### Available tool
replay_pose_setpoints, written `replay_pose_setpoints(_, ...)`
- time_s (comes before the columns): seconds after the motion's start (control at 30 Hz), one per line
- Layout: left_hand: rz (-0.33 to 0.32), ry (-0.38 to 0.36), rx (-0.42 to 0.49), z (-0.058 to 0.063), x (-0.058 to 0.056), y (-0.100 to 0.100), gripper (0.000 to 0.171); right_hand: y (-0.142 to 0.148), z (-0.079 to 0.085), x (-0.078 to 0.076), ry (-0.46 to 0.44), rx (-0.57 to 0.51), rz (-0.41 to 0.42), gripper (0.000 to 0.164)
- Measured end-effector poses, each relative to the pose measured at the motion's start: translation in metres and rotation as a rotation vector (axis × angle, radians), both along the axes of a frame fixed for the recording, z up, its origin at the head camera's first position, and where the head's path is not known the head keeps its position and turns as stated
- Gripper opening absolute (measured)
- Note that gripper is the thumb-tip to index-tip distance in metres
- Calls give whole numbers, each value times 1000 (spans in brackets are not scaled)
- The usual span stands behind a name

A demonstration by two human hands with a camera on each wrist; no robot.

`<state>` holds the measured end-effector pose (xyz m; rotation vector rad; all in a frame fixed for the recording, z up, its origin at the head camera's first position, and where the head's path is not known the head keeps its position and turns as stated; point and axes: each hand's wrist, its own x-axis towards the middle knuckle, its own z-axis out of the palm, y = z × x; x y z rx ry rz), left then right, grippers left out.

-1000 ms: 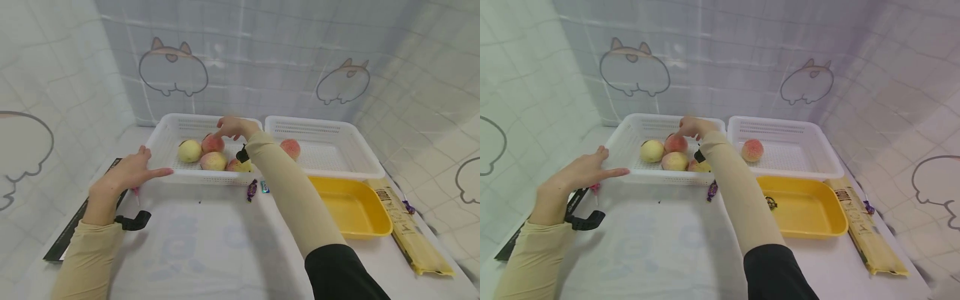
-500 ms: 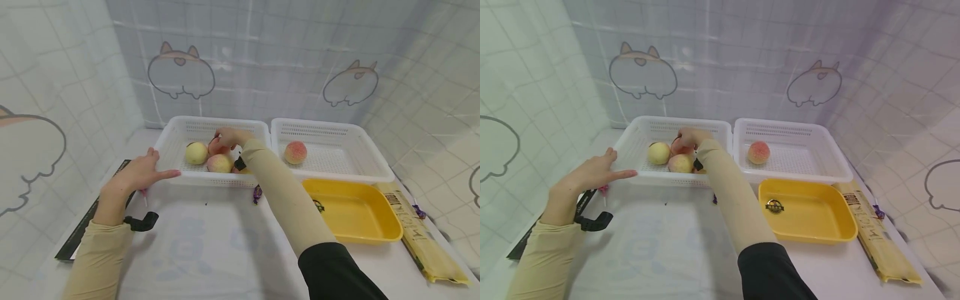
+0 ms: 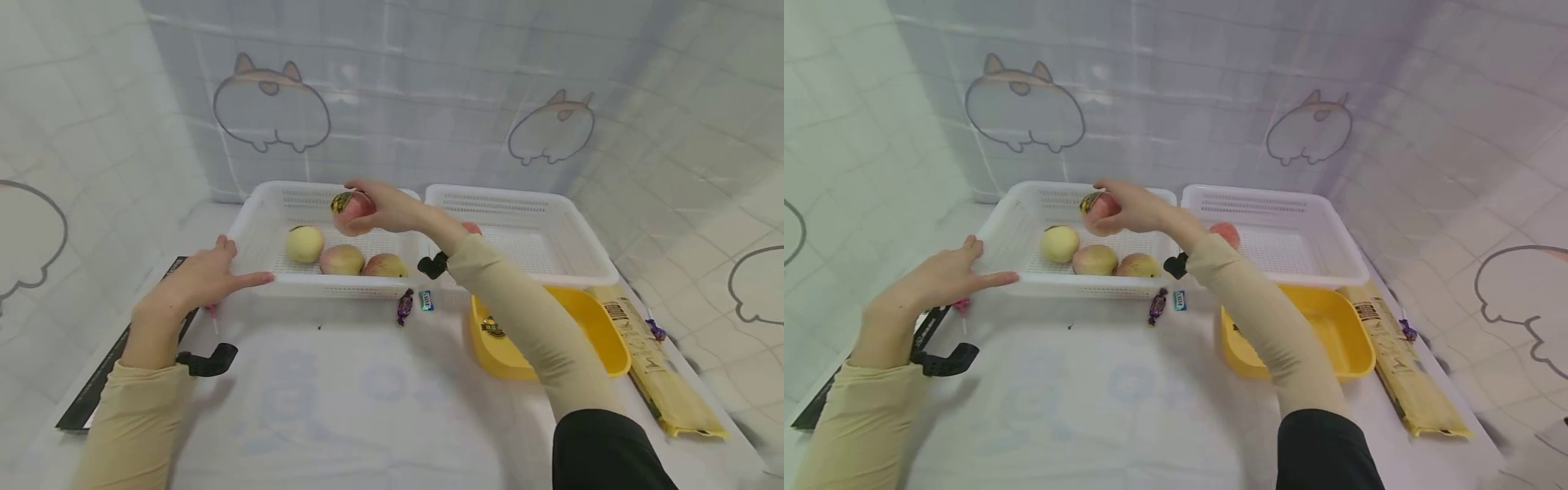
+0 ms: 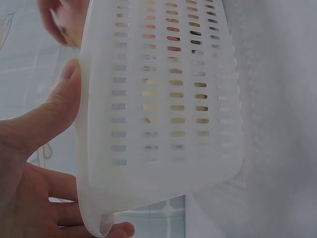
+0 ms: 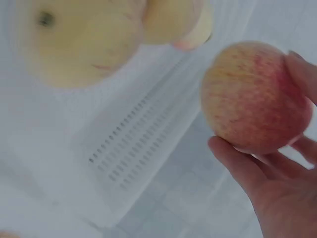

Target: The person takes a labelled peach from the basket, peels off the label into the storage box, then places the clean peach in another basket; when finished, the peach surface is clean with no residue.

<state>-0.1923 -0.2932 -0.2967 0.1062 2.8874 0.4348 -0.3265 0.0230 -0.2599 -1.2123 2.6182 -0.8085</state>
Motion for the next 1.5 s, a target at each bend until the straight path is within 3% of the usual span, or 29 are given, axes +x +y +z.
replay_pose_setpoints(0.17,-4,8,-16,0,1,-7,126,25,-2,46,54,-178,16,75)
replay_pose_setpoints(0.37,-12,23,-26,1,3,-14,123,43,-23,100,58,-307,37,73)
replay_pose_setpoints(0.53,-9,25,-29,0,5,-16,124,47,-51,137,32,-299,53,73)
replay_pose_setpoints(0.67,-9,20,-23,2,5,-15,124,46,-78,158,8,-216,14,74)
replay_pose_setpoints(0.87,-6,10,-15,2,5,-15,124,38,-110,165,40,-198,-23,73)
replay_pose_setpoints(1.03,-10,5,-10,1,5,-15,124,37,-123,163,20,-186,-63,72)
replay_pose_setpoints(1.23,-38,28,-2,2,4,-12,119,47,-125,161,-124,-181,-61,62)
replay_pose_setpoints(1.37,-107,156,18,7,7,4,103,50,-124,160,-219,-224,-69,61)
replay_pose_setpoints(1.5,-254,410,127,9,16,32,71,45,-128,163,-220,-280,-134,60)
